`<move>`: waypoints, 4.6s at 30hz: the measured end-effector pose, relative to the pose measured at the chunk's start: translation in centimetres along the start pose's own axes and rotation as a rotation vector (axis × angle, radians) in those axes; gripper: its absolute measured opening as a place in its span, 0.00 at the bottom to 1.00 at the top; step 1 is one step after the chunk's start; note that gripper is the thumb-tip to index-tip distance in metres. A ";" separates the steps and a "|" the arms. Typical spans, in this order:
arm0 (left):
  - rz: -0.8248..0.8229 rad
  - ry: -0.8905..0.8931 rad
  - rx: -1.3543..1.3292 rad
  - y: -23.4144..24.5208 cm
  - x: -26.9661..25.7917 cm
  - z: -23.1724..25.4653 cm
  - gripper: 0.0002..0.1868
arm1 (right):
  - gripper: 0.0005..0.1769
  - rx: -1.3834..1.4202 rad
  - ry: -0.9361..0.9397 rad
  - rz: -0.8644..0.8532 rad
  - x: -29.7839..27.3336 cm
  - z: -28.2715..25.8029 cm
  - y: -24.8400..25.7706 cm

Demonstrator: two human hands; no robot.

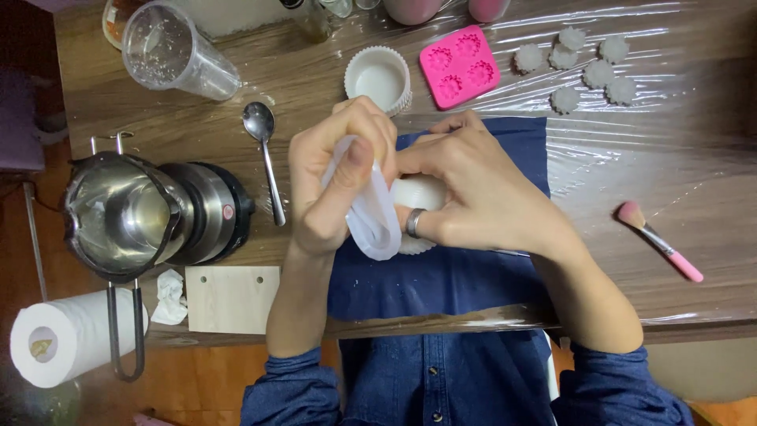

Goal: The person is removing solidified wax residue from several silicone molds by peeling them back with their hands.

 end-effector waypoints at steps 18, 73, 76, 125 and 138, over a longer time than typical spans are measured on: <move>-0.116 -0.340 0.900 0.0 -0.3 1.4 0.19 | 0.12 -0.418 0.053 0.452 -1.3 -1.2 2.1; -0.092 -0.298 -0.137 1.5 -1.5 0.1 0.10 | 0.35 0.511 0.494 0.351 -2.2 0.6 2.6; -0.166 -0.253 -0.155 1.9 -1.6 0.1 0.09 | 0.19 0.201 0.585 0.387 -2.3 0.1 2.6; -0.238 -0.638 0.408 3.1 -2.6 3.3 0.07 | 0.35 0.257 0.404 0.446 -5.9 -0.2 2.2; -0.345 -0.635 0.203 2.2 -2.4 4.5 0.05 | 0.10 -0.098 0.537 0.557 -4.5 -4.1 2.5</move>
Point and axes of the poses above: each hand's wrist, its own x-axis towards the middle knuckle, its own y-axis out of the back of the hand, z = x × y, the point moved 1 cm from there along x, towards the middle knuckle, and after that the axes turned 1 degree about y, right-handed, at the moved point
